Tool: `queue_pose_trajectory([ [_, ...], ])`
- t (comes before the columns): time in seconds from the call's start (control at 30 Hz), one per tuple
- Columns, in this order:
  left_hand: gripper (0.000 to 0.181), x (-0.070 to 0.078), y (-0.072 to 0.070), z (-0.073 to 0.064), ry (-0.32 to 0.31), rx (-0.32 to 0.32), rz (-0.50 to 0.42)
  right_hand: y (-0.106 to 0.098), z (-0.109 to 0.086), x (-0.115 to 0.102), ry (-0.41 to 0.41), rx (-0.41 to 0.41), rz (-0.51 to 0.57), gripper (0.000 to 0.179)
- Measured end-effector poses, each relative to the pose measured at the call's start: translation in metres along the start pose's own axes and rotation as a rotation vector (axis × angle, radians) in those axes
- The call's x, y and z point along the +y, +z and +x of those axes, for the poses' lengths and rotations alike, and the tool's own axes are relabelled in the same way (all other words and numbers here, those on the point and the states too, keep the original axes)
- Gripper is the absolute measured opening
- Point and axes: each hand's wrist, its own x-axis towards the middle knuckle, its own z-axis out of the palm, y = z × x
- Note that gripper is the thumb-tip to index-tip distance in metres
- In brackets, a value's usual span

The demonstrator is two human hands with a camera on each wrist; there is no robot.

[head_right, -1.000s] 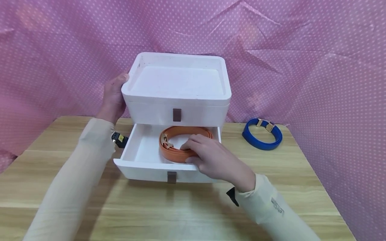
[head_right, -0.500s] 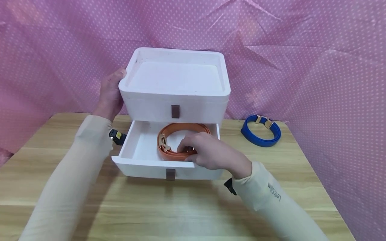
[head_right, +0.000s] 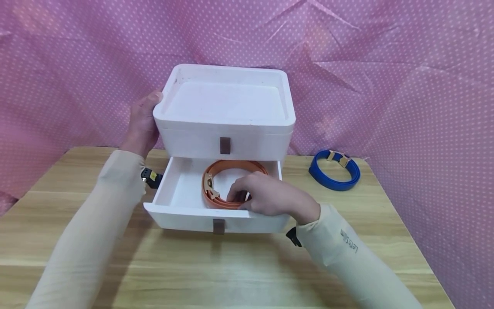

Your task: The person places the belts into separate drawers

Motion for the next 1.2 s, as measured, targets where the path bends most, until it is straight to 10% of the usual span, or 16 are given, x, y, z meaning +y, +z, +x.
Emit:
queue_pose_trajectory([
  [0.37, 0.029, -0.001, 0.0, -0.001, -0.011, 0.008, -0.007, 0.004, -0.007, -0.004, 0.034, 0.108, -0.128, 0.018],
  [0.87, 0.028, -0.003, 0.003, -0.001, 0.024, 0.003, -0.006, 0.037, -0.038, -0.063, -0.052, 0.803, -0.069, 0.012],
  [1.0, 0.029, -0.002, 0.003, -0.002, 0.018, 0.007, 0.004, 0.044, -0.042, -0.074, -0.084, 0.72, -0.008, 0.009],
  [1.2, 0.027, 0.0, 0.002, -0.003, 0.01, 0.017, -0.004, 0.051, -0.041, -0.079, 0.129, 0.368, -0.033, 0.018],
])
